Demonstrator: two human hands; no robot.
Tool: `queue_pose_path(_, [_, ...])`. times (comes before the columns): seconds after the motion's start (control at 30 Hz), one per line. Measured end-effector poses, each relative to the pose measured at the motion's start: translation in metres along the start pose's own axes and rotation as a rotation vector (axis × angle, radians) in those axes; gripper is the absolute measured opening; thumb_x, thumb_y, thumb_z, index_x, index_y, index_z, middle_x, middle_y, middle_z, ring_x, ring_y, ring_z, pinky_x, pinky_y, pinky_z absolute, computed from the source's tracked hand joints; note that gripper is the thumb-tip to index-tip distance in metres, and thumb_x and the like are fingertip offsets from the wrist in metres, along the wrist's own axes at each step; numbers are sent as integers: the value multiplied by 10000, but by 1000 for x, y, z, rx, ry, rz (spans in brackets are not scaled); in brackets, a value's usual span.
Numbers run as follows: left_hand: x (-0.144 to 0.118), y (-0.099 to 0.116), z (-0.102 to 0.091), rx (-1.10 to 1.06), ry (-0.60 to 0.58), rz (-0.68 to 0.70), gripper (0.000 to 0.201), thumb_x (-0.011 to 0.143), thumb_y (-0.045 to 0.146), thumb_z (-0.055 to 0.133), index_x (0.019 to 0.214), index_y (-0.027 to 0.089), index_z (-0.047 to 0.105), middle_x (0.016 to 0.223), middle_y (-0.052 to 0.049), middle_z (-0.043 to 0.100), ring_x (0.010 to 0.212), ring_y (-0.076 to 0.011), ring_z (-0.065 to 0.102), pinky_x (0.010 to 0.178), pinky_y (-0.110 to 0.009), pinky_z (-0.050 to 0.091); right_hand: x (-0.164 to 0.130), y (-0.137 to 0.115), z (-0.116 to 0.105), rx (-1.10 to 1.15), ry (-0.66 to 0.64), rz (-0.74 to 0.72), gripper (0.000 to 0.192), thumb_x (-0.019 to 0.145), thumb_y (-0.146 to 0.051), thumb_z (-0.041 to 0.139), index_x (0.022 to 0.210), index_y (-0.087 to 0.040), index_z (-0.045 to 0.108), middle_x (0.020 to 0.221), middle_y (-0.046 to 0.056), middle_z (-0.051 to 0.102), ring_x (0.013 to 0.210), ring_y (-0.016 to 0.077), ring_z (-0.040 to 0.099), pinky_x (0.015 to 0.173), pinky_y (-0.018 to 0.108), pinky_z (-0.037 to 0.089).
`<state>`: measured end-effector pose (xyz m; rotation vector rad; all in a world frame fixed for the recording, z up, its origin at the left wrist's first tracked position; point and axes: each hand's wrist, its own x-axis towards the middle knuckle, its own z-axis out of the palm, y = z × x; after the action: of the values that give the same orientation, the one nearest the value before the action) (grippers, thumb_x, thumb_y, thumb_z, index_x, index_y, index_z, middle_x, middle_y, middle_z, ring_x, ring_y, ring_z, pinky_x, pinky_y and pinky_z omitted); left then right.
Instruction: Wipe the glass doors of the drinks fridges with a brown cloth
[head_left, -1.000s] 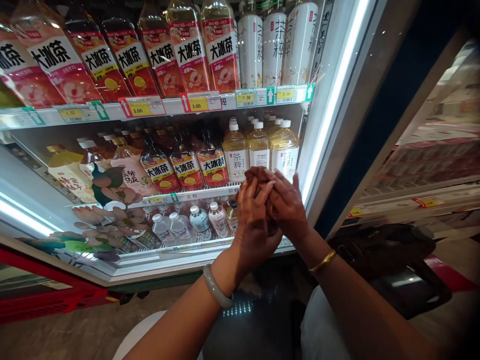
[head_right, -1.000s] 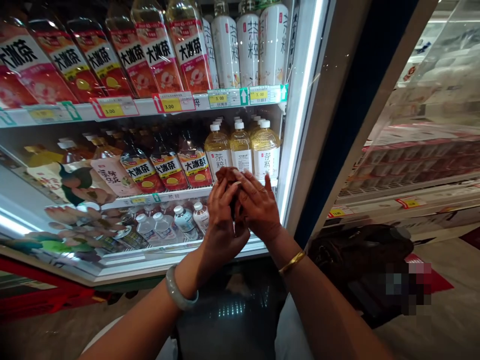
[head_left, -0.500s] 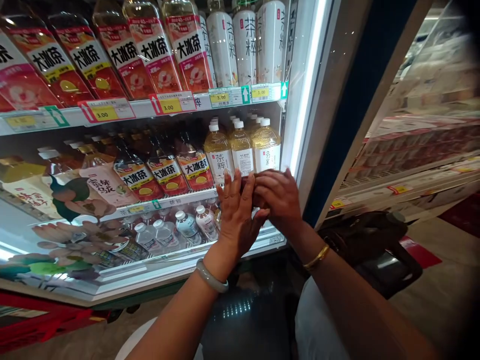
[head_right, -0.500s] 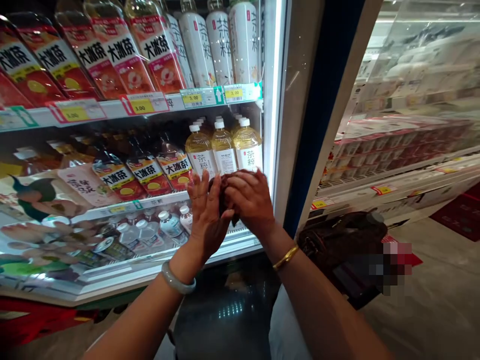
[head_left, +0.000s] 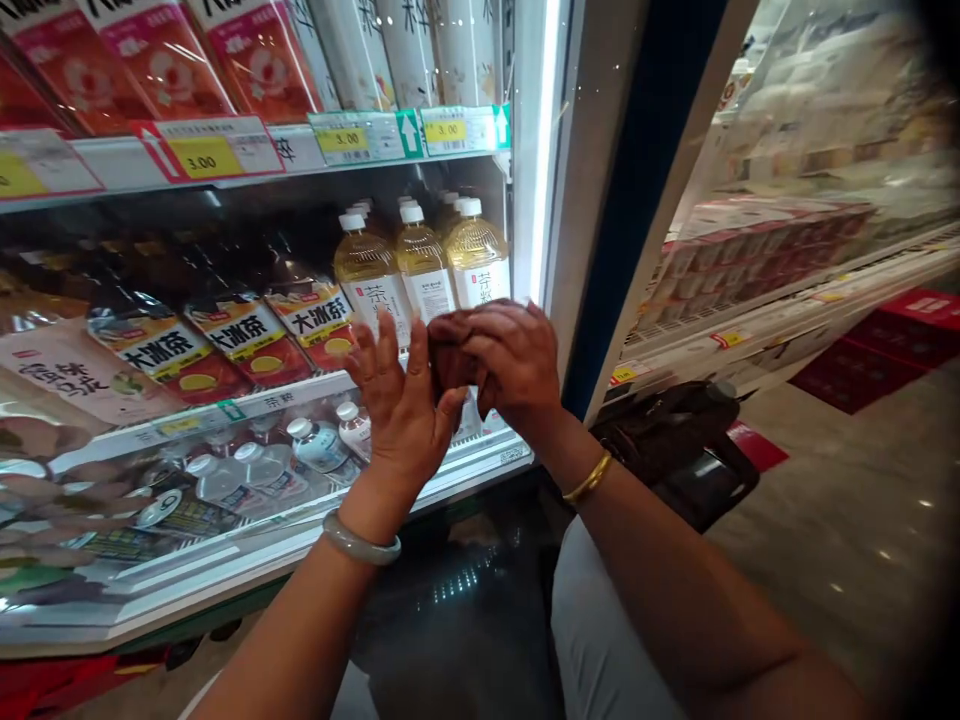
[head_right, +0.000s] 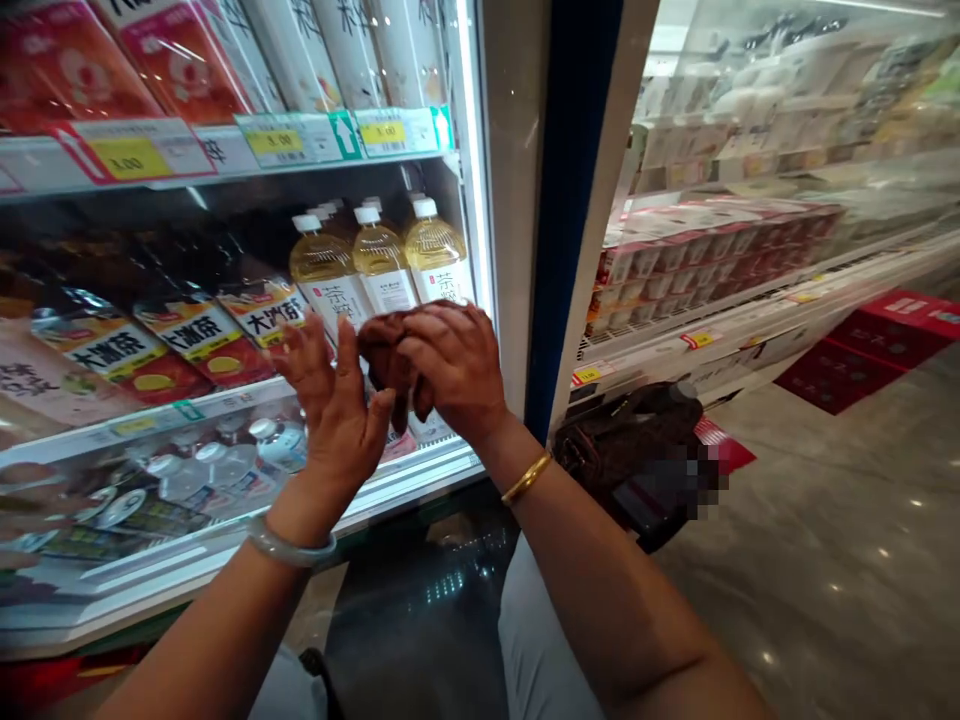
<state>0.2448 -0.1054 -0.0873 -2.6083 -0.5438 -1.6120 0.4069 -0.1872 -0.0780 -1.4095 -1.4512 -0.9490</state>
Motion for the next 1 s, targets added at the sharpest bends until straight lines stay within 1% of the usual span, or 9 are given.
queue_pose_path(0.13, [2, -3, 0, 0, -21, -35, 873, 972, 718, 449, 1681, 275, 201, 1780, -81, 34, 1644, -330, -92, 1316, -594, -122, 6, 11, -6, -105, 44, 253, 272, 1056, -367, 490, 1176, -291, 721, 1396, 39, 656, 1432, 236, 507, 1309, 490, 311])
queue_pose_path(0.2, [3, -4, 0, 7, -29, -46, 856, 983, 719, 417, 1685, 293, 173, 1780, -32, -8, 1641, -324, -99, 1327, -568, -120, 5, 1, -4, -117, -29, 223, 291, 1053, -406, 499, 1216, -294, 713, 1445, 28, 630, 1466, 232, 470, 1306, 466, 327])
queue_pose_path(0.37, [5, -6, 2, 19, -31, -93, 837, 978, 740, 419, 1673, 330, 198, 1765, 110, -22, 1633, -320, -89, 1327, -470, -129, -4, -15, -5, -51, -285, -76, 298, 1088, -408, 432, 1208, -393, 704, 1411, -104, 663, 1434, 132, 500, 1348, 388, 271])
queue_pose_path(0.43, [5, -6, 4, 23, -25, -108, 854, 962, 769, 422, 1669, 334, 221, 1767, 103, -1, 1634, -332, -84, 1326, -501, -136, -4, -7, -9, -40, -255, -54, 291, 1087, -418, 440, 1173, -381, 715, 1374, -101, 686, 1416, 129, 518, 1344, 390, 277])
queue_pose_path(0.53, [6, -5, 6, 60, -30, -93, 846, 974, 774, 375, 1677, 345, 181, 1768, 94, -32, 1636, -356, -90, 1329, -581, -116, 0, 5, -12, -55, -99, 139, 280, 1069, -427, 479, 1154, -320, 724, 1372, -34, 689, 1420, 182, 519, 1305, 429, 341])
queue_pose_path(0.63, [6, -2, 6, 92, -36, -76, 833, 989, 764, 338, 1681, 340, 151, 1769, 97, -54, 1633, -384, -84, 1329, -619, -87, 1, 0, -6, -77, -5, 267, 305, 1072, -398, 460, 1227, -288, 698, 1447, 9, 643, 1466, 215, 476, 1288, 453, 363])
queue_pose_path(0.77, [5, 2, 3, 58, -26, -116, 841, 992, 776, 299, 1680, 305, 187, 1777, 71, 14, 1628, -373, -63, 1340, -595, -58, -5, -22, 4, -67, -175, 41, 353, 1105, -375, 365, 1256, -345, 683, 1481, -85, 619, 1487, 148, 456, 1332, 394, 295])
queue_pose_path(0.87, [2, 1, -2, 28, -42, -146, 865, 969, 803, 336, 1673, 312, 220, 1774, 83, 49, 1625, -371, -52, 1342, -567, -68, -6, -20, 2, -68, -273, -96, 390, 1120, -370, 311, 1245, -382, 680, 1438, -131, 641, 1455, 108, 489, 1348, 378, 260])
queue_pose_path(1.0, [-6, -5, -11, 58, -97, -125, 913, 945, 817, 385, 1676, 295, 220, 1778, 61, 25, 1639, -387, -37, 1347, -567, -84, 2, 0, -7, -136, -244, 85, 327, 1101, -416, 382, 1271, -326, 647, 1466, -53, 613, 1483, 185, 458, 1333, 477, 282])
